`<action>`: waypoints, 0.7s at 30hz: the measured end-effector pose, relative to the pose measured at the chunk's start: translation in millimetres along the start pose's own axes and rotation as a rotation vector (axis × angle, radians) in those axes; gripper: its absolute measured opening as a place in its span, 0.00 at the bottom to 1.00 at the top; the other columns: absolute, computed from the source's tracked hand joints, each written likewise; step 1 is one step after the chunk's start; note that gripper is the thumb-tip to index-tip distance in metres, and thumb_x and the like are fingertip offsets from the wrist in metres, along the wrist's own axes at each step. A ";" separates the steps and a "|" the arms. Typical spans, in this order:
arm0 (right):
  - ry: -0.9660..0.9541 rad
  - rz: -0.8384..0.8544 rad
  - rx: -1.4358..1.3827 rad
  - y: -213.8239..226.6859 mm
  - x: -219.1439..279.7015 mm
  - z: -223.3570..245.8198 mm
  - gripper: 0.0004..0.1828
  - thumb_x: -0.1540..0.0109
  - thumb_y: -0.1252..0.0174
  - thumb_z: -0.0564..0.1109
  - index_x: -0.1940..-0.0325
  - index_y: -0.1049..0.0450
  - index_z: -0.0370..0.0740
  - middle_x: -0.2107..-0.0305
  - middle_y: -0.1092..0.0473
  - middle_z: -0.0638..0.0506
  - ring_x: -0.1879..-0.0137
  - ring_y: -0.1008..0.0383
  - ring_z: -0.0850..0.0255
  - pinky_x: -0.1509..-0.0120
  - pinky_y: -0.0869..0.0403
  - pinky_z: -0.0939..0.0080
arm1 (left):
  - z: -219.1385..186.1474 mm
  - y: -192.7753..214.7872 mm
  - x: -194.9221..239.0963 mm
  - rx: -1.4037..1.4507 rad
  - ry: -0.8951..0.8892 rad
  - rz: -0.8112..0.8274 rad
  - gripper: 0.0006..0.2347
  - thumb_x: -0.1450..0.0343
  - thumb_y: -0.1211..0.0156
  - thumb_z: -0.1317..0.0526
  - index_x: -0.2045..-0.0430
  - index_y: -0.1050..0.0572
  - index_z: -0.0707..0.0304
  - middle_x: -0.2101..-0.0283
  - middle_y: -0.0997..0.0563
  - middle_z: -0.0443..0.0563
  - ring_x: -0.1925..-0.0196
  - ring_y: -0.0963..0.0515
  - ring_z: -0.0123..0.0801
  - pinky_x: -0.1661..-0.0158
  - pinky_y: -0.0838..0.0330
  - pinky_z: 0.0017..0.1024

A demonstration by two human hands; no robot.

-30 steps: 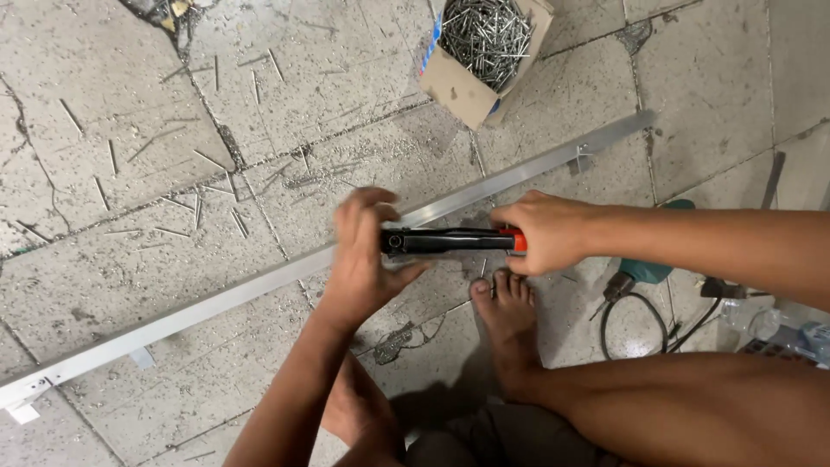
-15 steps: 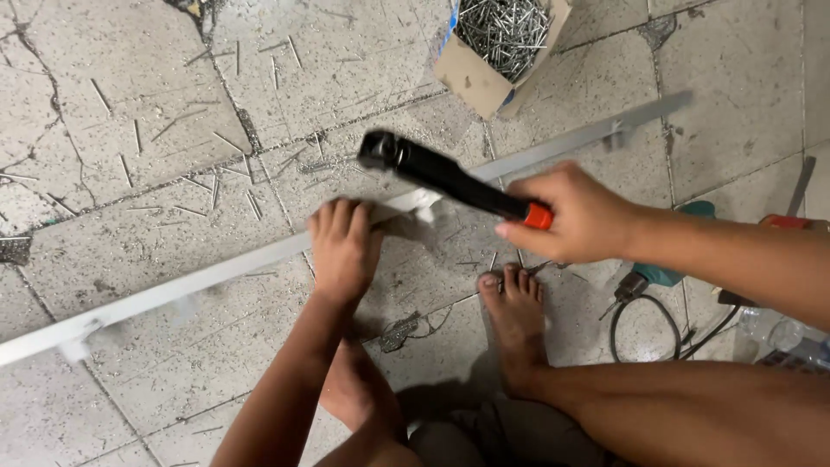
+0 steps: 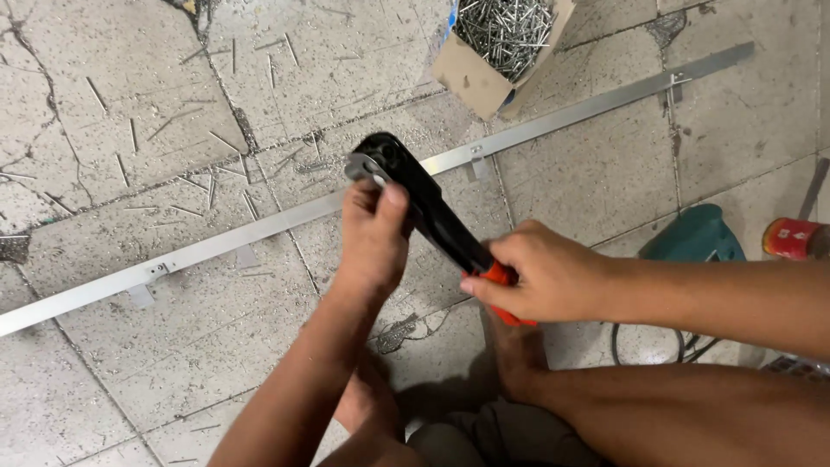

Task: Riveting metal brackets onto a long aluminum strip using a manual rivet gun

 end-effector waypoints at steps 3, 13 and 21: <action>-0.120 0.110 -0.008 -8.6 -6.7 -9.0 0.21 0.44 0.36 0.49 0.90 0.28 0.39 0.95 0.31 0.47 0.87 0.31 0.55 0.78 0.31 0.60 | -10.5 -21.8 8.6 -0.073 0.017 0.075 0.23 0.30 0.38 0.42 0.65 0.28 0.67 0.75 0.28 0.49 0.73 0.26 0.27 0.71 0.26 0.28; -0.547 0.647 0.235 51.7 -21.7 6.5 0.15 0.32 0.41 0.54 0.66 0.16 0.47 0.85 0.27 0.58 0.84 0.37 0.71 0.82 0.41 0.77 | -43.6 18.5 -36.8 -0.651 -0.031 0.343 0.16 0.44 0.21 0.57 0.76 0.27 0.60 0.73 0.22 0.41 0.70 0.24 0.22 0.68 0.28 0.21; -0.053 -0.034 0.902 146.1 -158.8 -85.3 0.16 0.34 0.40 0.44 0.43 0.23 0.40 0.62 0.23 0.43 0.64 0.24 0.48 0.67 0.29 0.48 | -42.9 -18.4 5.5 -0.950 -0.056 0.768 0.21 0.42 0.22 0.59 0.61 0.26 0.62 0.65 0.18 0.49 0.64 0.16 0.36 0.62 0.21 0.31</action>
Point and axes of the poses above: each hand's wrist, its own x-axis away from the middle knuckle, its own y-axis out of the back of the hand, z = x × y, the point moved 8 cm from there along -x, towards the middle knuckle
